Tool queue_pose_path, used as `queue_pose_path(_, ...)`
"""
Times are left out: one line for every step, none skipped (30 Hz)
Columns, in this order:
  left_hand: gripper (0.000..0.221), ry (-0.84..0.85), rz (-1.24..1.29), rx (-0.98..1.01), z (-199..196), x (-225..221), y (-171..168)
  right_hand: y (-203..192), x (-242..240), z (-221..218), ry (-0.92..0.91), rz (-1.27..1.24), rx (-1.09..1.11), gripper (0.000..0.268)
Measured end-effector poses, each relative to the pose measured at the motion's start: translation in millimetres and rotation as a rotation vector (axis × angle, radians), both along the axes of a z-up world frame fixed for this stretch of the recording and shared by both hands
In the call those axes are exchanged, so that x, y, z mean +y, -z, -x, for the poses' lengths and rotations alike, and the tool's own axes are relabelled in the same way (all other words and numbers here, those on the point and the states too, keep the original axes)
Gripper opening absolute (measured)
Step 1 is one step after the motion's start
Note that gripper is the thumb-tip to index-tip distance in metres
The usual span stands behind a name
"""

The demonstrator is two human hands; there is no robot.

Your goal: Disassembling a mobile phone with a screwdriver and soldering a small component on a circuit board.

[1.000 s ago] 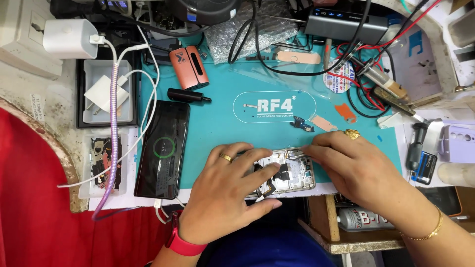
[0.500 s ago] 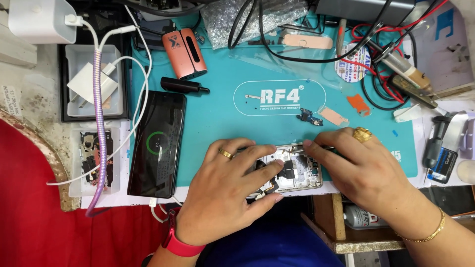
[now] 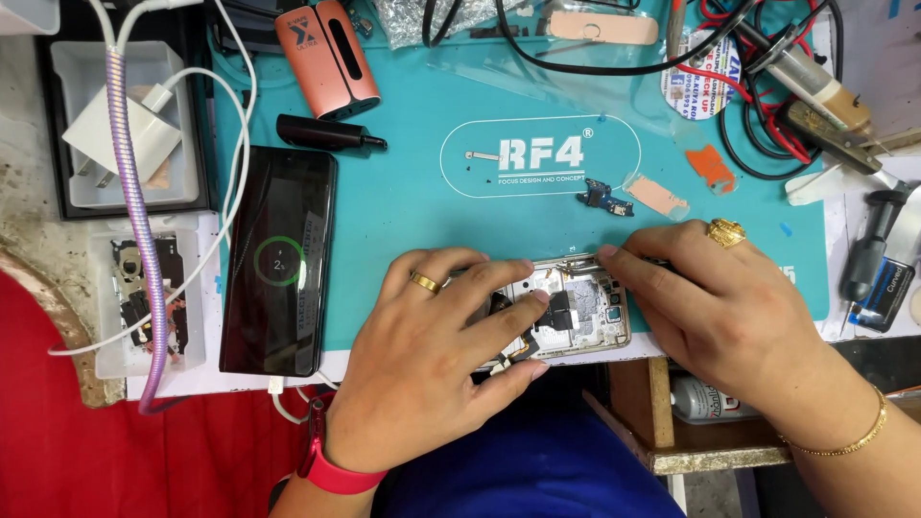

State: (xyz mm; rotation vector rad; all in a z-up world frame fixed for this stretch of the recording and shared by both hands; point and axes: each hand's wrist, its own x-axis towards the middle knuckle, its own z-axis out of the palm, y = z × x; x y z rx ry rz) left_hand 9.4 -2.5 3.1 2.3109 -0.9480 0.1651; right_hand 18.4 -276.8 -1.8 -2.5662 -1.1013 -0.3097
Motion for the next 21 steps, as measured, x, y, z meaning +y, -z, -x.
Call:
queue_pose_path(0.036, -0.001, 0.000, 0.002, 0.1, -0.1, 0.0, 0.5, 0.0, 0.9, -0.001, 0.000, 0.002, 0.023)
queue_pose_path(0.035, 0.001, 0.001, 0.003, -0.1, -0.1, 0.0, 0.9, 0.1, 1.6, 0.009, -0.003, 0.005, 0.023)
queue_pose_path(0.035, 0.002, 0.002, 0.004, -0.3, -0.1, 0.0, 1.3, 0.1, 2.3, 0.019, -0.005, 0.007, 0.024)
queue_pose_path(0.035, 0.002, 0.002, 0.005, -0.5, 0.0, 0.0, 1.4, 0.1, 2.1, 0.020, -0.005, 0.008, 0.024)
queue_pose_path(0.035, 0.003, 0.000, 0.002, -0.6, 0.1, 0.1, 1.6, 0.0, 1.9, 0.020, -0.015, 0.019, 0.024)
queue_pose_path(0.035, 0.004, -0.003, 0.000, -0.4, 0.1, 0.1, 1.7, -0.1, 2.0, 0.021, -0.024, 0.031, 0.024)
queue_pose_path(0.035, 0.005, -0.002, 0.002, -0.3, -0.1, 0.3, 1.9, -0.4, 2.3, 0.021, -0.024, 0.032, 0.024)
queue_pose_path(0.035, 0.002, -0.002, 0.000, -0.3, -0.1, 0.4, 2.2, -0.6, 2.3, 0.021, -0.021, 0.029, 0.024)
queue_pose_path(0.035, 0.000, -0.002, -0.002, -0.2, 0.0, 0.5, 2.4, -0.7, 2.2, 0.020, -0.019, 0.026, 0.024)
queue_pose_path(0.035, -0.001, -0.003, 0.000, -0.4, 0.1, 0.6, 2.1, 0.1, 2.2, 0.020, -0.020, 0.028, 0.024)
queue_pose_path(0.035, 0.002, -0.004, -0.002, -0.6, 0.3, 0.7, 1.9, 0.8, 2.2, 0.025, -0.042, 0.043, 0.024)
queue_pose_path(0.036, 0.004, -0.005, -0.002, -0.7, 0.3, 0.9, 1.8, 1.4, 2.3, 0.030, -0.064, 0.058, 0.024)
queue_pose_path(0.036, 0.003, -0.005, 0.000, -0.5, 0.4, 1.3, 1.7, 2.0, 1.9, 0.029, -0.064, 0.060, 0.024)
queue_pose_path(0.035, 0.002, -0.004, -0.004, -0.4, 0.4, 1.8, 1.4, 2.4, 1.8, 0.029, -0.071, 0.056, 0.023)
queue_pose_path(0.035, 0.002, -0.004, -0.008, -0.4, 0.4, 2.1, 1.0, 2.9, 1.6, 0.029, -0.078, 0.051, 0.021)
queue_pose_path(0.035, 0.002, -0.004, -0.008, -0.4, 0.2, 2.1, 1.2, 1.9, 1.6, 0.029, -0.078, 0.051, 0.021)
queue_pose_path(0.035, 0.002, -0.004, -0.007, -0.5, 0.0, 1.9, 1.2, 1.1, 1.6, 0.029, -0.063, 0.045, 0.021)
queue_pose_path(0.035, 0.001, -0.006, -0.005, -0.3, 0.3, 1.6, 1.4, 0.6, 1.4, 0.027, -0.050, 0.038, 0.021)
queue_pose_path(0.035, 0.000, -0.006, -0.005, -0.4, 0.6, 1.6, 1.7, 0.5, 1.0, 0.026, -0.051, 0.038, 0.021)
queue_pose_path(0.036, 0.000, -0.005, -0.006, -0.4, 0.6, 1.7, 1.9, 0.2, 0.7, 0.024, -0.051, 0.040, 0.021)
queue_pose_path(0.036, 0.001, -0.003, -0.007, -0.5, 0.6, 1.9, 2.2, -0.1, 0.5, 0.023, -0.050, 0.042, 0.021)
